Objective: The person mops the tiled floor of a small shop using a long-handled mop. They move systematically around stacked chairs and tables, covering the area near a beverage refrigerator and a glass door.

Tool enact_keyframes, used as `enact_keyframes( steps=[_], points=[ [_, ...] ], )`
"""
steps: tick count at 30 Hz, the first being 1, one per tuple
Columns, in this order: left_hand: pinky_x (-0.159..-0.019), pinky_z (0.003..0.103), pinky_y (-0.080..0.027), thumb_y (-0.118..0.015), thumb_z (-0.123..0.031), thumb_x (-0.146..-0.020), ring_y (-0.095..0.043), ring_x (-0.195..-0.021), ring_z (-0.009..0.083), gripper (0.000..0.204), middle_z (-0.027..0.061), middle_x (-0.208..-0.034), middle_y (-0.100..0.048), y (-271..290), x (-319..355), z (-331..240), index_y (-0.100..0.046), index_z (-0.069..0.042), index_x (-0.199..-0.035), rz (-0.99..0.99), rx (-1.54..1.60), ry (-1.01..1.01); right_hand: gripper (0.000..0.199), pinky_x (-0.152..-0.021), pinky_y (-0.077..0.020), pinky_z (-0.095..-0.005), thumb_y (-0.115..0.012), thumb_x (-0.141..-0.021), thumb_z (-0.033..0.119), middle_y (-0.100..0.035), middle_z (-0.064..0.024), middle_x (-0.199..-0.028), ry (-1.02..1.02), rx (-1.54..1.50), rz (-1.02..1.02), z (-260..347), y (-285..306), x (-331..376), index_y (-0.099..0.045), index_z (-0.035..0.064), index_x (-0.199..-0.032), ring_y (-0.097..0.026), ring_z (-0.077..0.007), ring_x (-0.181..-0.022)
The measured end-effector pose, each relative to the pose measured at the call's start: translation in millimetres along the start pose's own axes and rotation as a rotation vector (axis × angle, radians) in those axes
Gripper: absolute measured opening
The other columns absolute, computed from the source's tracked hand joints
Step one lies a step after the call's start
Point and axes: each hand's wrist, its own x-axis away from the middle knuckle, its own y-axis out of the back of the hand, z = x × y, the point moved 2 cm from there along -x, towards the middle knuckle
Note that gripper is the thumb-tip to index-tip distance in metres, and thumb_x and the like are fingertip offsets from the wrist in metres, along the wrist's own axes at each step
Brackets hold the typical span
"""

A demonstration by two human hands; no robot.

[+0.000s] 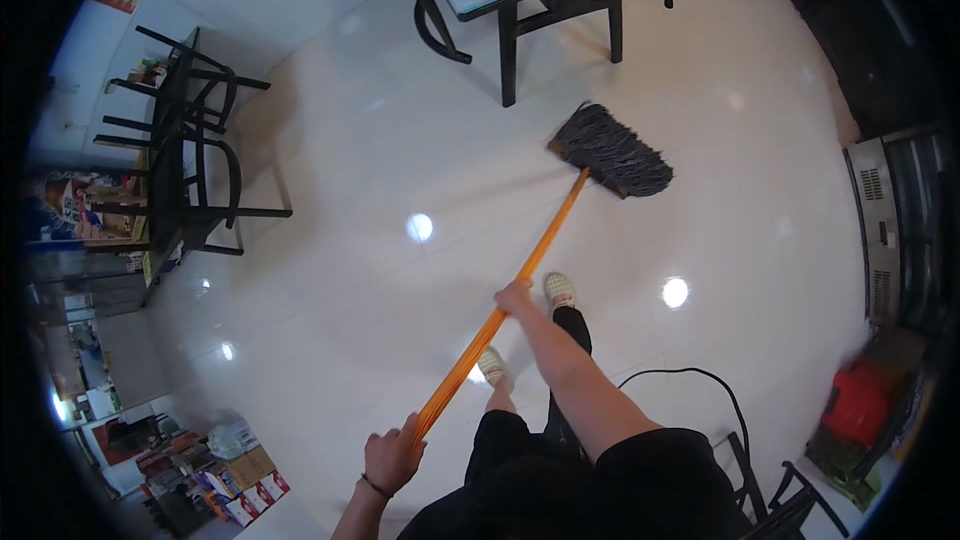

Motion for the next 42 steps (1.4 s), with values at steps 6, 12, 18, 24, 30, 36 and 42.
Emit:
enact_keyframes(
  steps=[6,12,18,24,30,36,42],
  points=[
    [-0.051,0.037,-0.040,-0.061,-0.019,-0.067,-0.053,-0.052,0.0259,0.046,0.0084,-0.060,-0.055,3.4,150.5,59.0,-0.044,-0.006,-0.108,0.227,0.046,0.274,0.084,-0.059,-0.0479,-0.0317,-0.053,-0.067,0.014,-0.054,-0.0219,-0.078,-0.091,-0.297,0.016,66.6,-185.2,104.7,0.011,-0.0199,-0.110,-0.058,-0.0275,-0.069],
    [-0.042,0.043,-0.040,-0.052,-0.025,-0.077,-0.053,-0.050,0.0321,0.027,0.0135,-0.059,-0.054,52.0,246.6,101.0,-0.044,-0.013,-0.101,0.096,-0.049,0.291,0.030,-0.057,-0.0472,-0.0346,-0.051,-0.069,0.006,-0.055,-0.0158,-0.076,-0.052,-0.547,0.210,134.0,-315.6,159.0,-0.035,-0.0136,-0.085,-0.057,-0.0244,-0.066],
    [-0.056,0.041,-0.039,-0.053,-0.017,-0.074,-0.052,-0.064,0.0332,0.015,0.0166,-0.069,-0.054,153.9,280.8,75.6,-0.053,-0.006,-0.085,-0.016,-0.189,0.205,0.007,-0.057,-0.0477,-0.0330,-0.052,-0.070,0.004,-0.052,-0.0094,-0.071,-0.292,-1.341,0.806,201.7,-328.2,225.0,-0.048,0.0046,-0.076,-0.054,-0.0197,-0.066],
    [-0.062,0.038,-0.041,-0.052,-0.015,-0.076,-0.053,-0.071,0.0346,0.032,0.0201,-0.078,-0.056,286.4,301.6,6.3,-0.050,0.000,-0.104,0.075,-0.287,0.242,0.011,-0.062,-0.0486,-0.0317,-0.055,-0.071,0.005,-0.053,-0.0073,-0.079,-0.230,-1.489,0.850,250.5,-214.6,328.5,-0.048,0.0028,-0.080,-0.055,-0.0172,-0.074],
    [-0.070,0.036,-0.041,-0.053,-0.010,-0.075,-0.054,-0.076,0.0316,0.032,0.0173,-0.088,-0.057,334.4,283.2,-15.3,-0.050,0.001,-0.105,-0.006,-0.237,0.186,0.020,-0.069,-0.0493,-0.0284,-0.057,-0.074,0.008,-0.051,-0.0096,-0.082,0.024,-1.625,0.755,232.8,-77.7,344.8,-0.045,-0.0024,-0.087,-0.055,-0.0179,-0.078],
    [-0.066,0.036,-0.043,-0.053,-0.019,-0.077,-0.055,-0.072,0.0249,0.035,0.0146,-0.083,-0.058,357.3,189.0,-72.5,-0.050,-0.002,-0.107,-0.197,-0.089,-0.011,0.028,-0.063,-0.0509,-0.0288,-0.059,-0.073,0.010,-0.052,-0.0127,-0.080,0.183,-1.656,0.484,190.1,98.4,304.6,-0.043,-0.0071,-0.088,-0.056,-0.0191,-0.073],
    [-0.060,0.033,-0.042,-0.061,-0.005,-0.061,-0.055,-0.067,0.0257,0.033,0.0157,-0.075,-0.057,335.9,18.9,-143.9,-0.056,0.002,-0.093,-0.446,0.005,-0.037,0.025,-0.053,-0.0498,-0.0325,-0.057,-0.071,0.007,-0.053,-0.0130,-0.072,0.197,-1.606,0.056,132.1,265.5,192.0,-0.043,-0.0082,-0.085,-0.056,-0.0211,-0.062]
  ],
)
